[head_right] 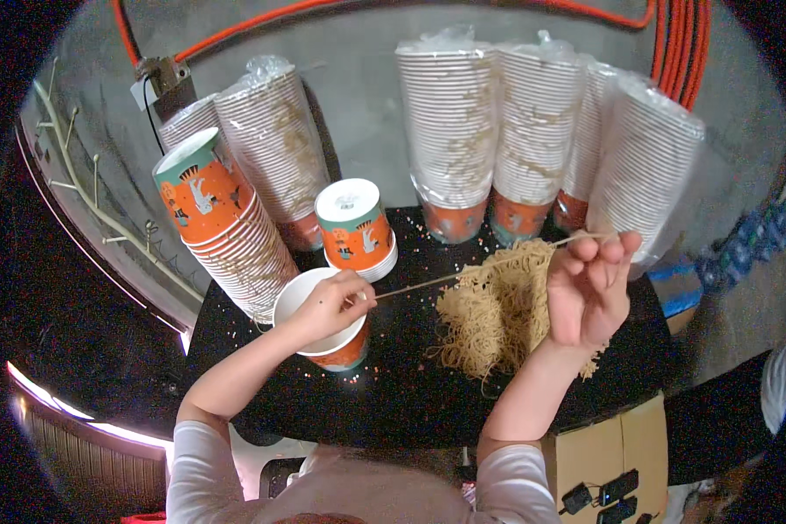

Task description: Tying strings around the rims of paper food bowls.

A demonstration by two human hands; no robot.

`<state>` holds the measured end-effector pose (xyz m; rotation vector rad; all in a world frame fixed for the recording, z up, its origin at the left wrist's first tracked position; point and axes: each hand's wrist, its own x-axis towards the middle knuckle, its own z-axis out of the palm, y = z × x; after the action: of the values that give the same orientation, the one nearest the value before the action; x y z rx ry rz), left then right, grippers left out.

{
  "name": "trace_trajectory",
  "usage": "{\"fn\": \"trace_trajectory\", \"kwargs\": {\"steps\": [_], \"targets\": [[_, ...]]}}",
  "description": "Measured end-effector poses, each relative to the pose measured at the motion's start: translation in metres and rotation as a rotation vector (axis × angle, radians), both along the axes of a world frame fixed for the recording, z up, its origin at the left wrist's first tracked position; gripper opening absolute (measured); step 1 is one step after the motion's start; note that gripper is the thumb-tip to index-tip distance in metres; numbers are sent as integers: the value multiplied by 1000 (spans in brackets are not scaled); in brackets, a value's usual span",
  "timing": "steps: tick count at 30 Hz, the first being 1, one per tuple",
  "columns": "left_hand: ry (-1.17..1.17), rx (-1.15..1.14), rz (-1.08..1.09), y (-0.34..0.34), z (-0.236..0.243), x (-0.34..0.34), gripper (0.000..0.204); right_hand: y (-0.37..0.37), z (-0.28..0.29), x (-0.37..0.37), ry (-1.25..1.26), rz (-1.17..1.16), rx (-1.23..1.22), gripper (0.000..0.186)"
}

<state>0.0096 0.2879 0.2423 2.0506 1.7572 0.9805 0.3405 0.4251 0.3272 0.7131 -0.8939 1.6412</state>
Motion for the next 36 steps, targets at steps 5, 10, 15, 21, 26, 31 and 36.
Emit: {"fn": "trace_trajectory", "kwargs": {"steps": [5,10,15,21,26,31,36], "targets": [[91,8,5,1,4,-1,9,-1,-3,-1,-109,-344,3,26],[18,65,6,3,-9,-1,25,-12,9,-4,-54,-341,-13,16],[-95,-22,14,-3,4,1,37,-28,17,-1,-140,-274,-122,14],[-55,144,87,-16,51,28,38,-45,25,-34,-751,-719,382,10],[-91,289,-30,-39,84,59,34,-72,20,-79,-1194,-939,716,9],[-38,187,76,-52,88,62,18,-79,12,-91,-1065,-968,837,11],[-445,45,59,-60,70,51,13,-82,8,-95,-1110,-984,883,10]]}}
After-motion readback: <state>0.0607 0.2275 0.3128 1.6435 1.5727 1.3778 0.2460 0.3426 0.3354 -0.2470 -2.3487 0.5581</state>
